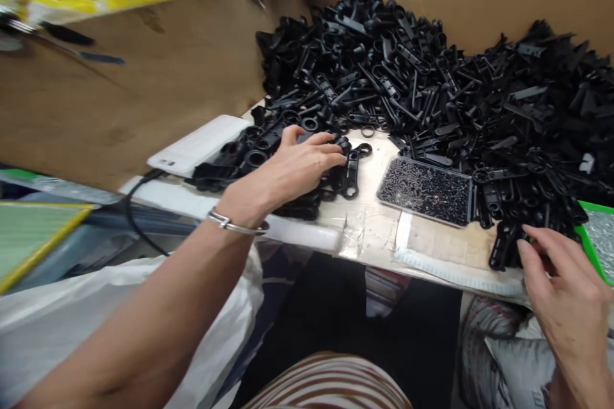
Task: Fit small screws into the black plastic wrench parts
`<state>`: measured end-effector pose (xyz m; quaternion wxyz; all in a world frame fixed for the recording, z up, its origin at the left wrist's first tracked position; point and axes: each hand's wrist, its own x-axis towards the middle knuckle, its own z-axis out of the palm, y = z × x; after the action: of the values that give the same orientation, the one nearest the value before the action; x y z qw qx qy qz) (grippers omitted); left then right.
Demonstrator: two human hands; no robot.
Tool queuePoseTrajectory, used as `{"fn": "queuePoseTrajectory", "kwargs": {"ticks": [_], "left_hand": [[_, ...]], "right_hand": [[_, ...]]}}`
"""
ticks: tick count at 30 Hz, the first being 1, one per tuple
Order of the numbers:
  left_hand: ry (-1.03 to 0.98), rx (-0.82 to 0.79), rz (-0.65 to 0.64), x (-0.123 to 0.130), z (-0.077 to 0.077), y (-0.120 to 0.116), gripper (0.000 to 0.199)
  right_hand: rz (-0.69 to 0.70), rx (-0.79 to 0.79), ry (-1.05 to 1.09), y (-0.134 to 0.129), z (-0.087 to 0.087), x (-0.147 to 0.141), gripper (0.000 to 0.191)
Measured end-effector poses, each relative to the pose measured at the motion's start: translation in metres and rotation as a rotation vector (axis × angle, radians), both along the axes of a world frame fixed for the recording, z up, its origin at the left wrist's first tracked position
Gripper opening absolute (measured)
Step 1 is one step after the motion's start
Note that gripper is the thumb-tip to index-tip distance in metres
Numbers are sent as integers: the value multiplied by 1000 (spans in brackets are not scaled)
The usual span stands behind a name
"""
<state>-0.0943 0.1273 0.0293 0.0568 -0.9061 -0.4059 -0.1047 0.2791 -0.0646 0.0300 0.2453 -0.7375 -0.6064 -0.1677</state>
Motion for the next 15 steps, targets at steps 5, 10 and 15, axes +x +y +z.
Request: {"fn": "queuePoseTrajectory", "kwargs": {"ticks": [5, 10, 15], "left_hand": [[-139, 43, -11, -7, 4, 8, 27], [-343, -120, -130, 22, 30, -34, 27], [-148, -495, -354, 66, 10, -70, 27]], "right_hand": [[52, -11, 298, 0, 6, -19, 21], [176, -179, 473, 19, 0, -30, 26], [348, -298, 232, 63, 5, -53, 23]]}}
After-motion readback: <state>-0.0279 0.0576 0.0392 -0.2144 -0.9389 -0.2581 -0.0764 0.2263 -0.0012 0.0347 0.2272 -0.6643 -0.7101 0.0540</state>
